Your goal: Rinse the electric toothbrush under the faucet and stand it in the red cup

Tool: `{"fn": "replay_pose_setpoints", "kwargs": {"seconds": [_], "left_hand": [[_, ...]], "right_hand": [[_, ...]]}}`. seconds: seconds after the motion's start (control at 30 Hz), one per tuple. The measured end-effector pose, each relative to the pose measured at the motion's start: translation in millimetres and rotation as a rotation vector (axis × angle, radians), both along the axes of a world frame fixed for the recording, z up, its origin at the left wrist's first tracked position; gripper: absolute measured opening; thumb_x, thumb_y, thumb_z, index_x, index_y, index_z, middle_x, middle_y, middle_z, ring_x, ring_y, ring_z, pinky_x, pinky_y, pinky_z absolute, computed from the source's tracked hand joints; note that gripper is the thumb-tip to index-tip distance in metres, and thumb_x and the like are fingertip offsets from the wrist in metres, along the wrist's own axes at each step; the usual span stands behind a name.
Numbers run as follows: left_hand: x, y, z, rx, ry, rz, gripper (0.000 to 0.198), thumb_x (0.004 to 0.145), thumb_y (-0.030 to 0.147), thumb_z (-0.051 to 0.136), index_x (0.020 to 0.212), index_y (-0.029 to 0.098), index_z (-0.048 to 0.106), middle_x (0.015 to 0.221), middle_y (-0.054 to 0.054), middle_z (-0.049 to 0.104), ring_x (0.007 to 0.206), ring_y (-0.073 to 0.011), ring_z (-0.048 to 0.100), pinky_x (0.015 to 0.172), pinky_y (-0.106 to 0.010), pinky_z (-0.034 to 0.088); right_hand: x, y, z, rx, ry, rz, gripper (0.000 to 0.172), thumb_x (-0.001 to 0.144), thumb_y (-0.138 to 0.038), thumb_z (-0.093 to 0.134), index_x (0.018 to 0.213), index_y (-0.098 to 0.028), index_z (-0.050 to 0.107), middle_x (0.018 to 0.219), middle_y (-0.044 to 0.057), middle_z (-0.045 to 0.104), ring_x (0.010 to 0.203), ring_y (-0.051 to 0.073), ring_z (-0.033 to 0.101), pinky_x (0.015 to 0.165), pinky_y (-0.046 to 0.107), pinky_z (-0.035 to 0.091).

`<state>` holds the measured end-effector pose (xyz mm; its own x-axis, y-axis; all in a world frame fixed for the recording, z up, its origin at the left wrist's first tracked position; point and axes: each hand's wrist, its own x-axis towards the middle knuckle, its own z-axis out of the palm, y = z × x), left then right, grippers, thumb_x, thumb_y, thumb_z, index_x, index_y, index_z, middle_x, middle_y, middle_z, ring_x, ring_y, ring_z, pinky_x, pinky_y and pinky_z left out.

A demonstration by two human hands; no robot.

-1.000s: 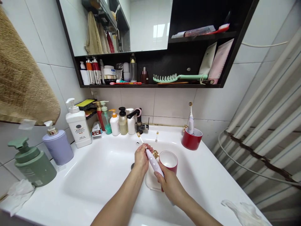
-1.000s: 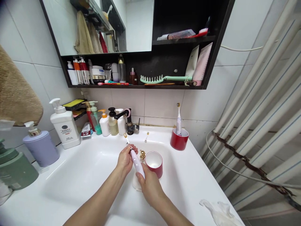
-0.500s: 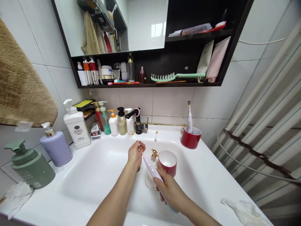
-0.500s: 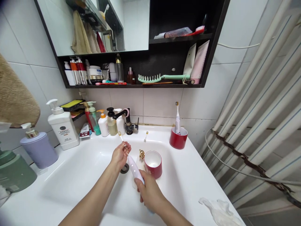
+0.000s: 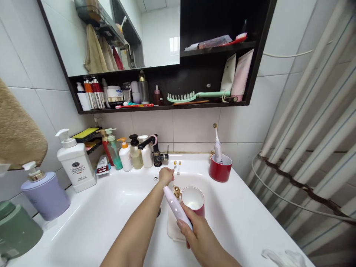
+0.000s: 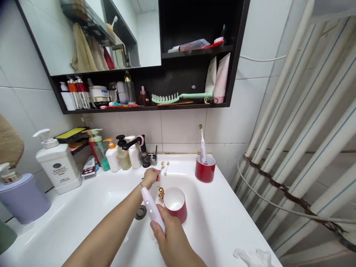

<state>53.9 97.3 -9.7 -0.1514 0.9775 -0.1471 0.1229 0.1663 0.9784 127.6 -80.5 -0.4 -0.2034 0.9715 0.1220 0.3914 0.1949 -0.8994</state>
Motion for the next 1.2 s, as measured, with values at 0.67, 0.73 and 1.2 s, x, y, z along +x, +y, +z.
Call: {"fn": "replay_pose_setpoints", "kwargs": {"seconds": [0.67,0.73,1.2], "left_hand": [[31,14,2.5,0.222,0.674,-0.145,0.004,0.052,0.012,0.053,0.056,0.011,0.053,0.082,-0.016,0.055,0.088,-0.0274,0.047,0.077,-0.036,0.029],[34,13,5.6,0.219,0.617,-0.135,0.005,0.054,0.006,0.05,0.052,0.011,0.051,0.079,-0.017,0.055,0.089,-0.0275,0.047,0.077,-0.037,0.029],[-43,-72,40.0,0.032,-0.489,-0.075,0.009,0.067,0.014,0.047,0.059,0.012,0.045,0.05,0.001,0.049,0.046,-0.0036,0.049,0.049,-0.014,0.041]], "right_hand": [[8,2,1.2,0.154,-0.049,0.012,0.035,0.074,-0.028,0.031,0.107,-0.017,0.036,0.06,0.0,0.049,0.051,0.011,0.046,0.053,0.023,0.038],[9,2,0.3,0.17,-0.034,0.019,0.034,0.074,-0.028,0.032,0.105,-0.017,0.037,0.061,0.001,0.05,0.051,0.011,0.046,0.052,0.023,0.038],[0,-3,5.6,-0.27,0.172,-0.046,0.037,0.071,-0.033,0.031,0.104,-0.017,0.035,0.057,-0.003,0.042,0.033,0.004,0.038,0.031,0.017,0.029]]}}
